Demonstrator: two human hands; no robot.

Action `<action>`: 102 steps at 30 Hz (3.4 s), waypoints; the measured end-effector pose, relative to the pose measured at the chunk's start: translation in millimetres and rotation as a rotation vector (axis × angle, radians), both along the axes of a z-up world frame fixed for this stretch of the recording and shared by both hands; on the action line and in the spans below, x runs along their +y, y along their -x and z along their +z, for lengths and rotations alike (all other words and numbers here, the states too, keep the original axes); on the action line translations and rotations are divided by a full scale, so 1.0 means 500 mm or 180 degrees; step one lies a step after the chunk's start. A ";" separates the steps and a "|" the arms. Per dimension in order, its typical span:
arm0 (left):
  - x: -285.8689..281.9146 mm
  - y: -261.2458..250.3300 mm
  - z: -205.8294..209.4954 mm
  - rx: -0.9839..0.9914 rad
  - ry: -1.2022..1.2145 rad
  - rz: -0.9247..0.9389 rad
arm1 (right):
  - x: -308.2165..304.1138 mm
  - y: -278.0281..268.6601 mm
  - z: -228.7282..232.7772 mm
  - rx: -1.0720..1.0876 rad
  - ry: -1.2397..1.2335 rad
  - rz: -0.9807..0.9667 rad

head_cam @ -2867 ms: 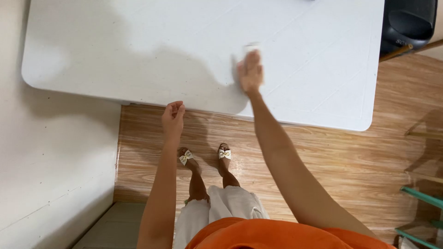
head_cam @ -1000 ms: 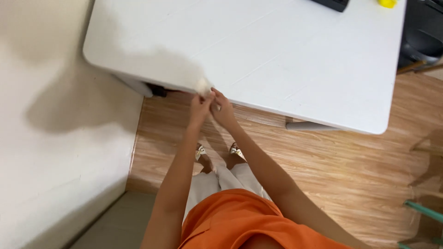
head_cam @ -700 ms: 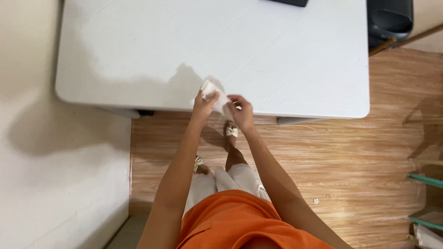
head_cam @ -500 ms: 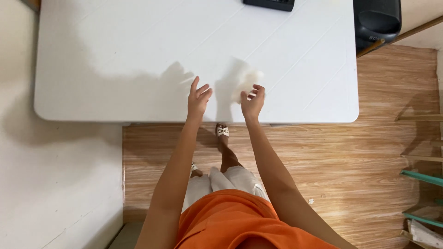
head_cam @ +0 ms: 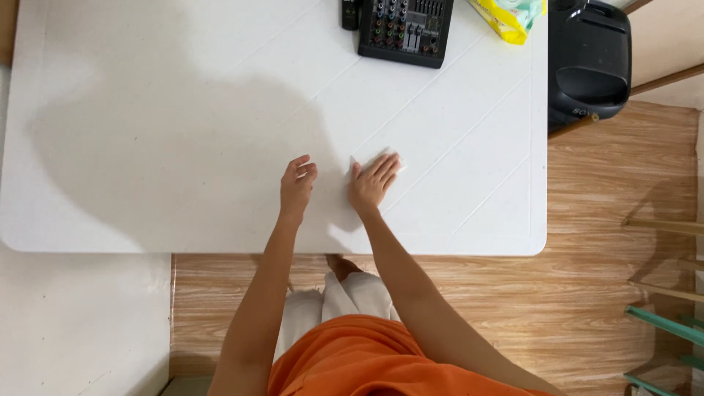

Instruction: Coiling a USB cable, storing it in a drawer, and cleaning a table surface with wet wipes.

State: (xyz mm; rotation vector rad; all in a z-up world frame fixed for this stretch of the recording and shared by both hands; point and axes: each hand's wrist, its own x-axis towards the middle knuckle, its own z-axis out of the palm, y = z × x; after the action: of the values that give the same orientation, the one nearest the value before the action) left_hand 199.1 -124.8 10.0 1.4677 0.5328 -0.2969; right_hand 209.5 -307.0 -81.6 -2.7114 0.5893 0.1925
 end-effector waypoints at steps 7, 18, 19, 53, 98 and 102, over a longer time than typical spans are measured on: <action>0.027 -0.023 0.030 0.0256 -0.0166 0.0203 | -0.022 -0.215 0.045 0.0353 0.0437 0.0580; 0.073 -0.051 0.042 0.0137 -0.0382 0.0589 | 0.199 -0.278 0.078 0.0001 -0.0241 0.2502; 0.076 -0.053 0.041 0.0139 -0.0380 0.0605 | 0.196 -0.271 0.083 0.0003 -0.0240 0.2518; 0.324 -0.306 -0.004 0.0235 -0.0211 0.0364 | 0.395 -0.565 0.092 0.0204 0.0250 0.2099; -0.199 -0.941 -0.171 -0.1702 -0.2474 -0.1856 | 0.180 -0.580 0.021 -0.0087 -0.0109 0.1479; -0.214 -0.944 -0.158 -0.1472 -0.2793 -0.1789 | 0.175 -0.564 -0.030 0.0312 0.0095 0.1708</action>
State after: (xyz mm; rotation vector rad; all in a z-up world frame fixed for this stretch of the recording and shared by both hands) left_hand 671.2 -232.0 -69.3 2.4514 -0.1877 -0.1436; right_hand 491.3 -219.6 -96.5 -2.8415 -0.1269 0.4541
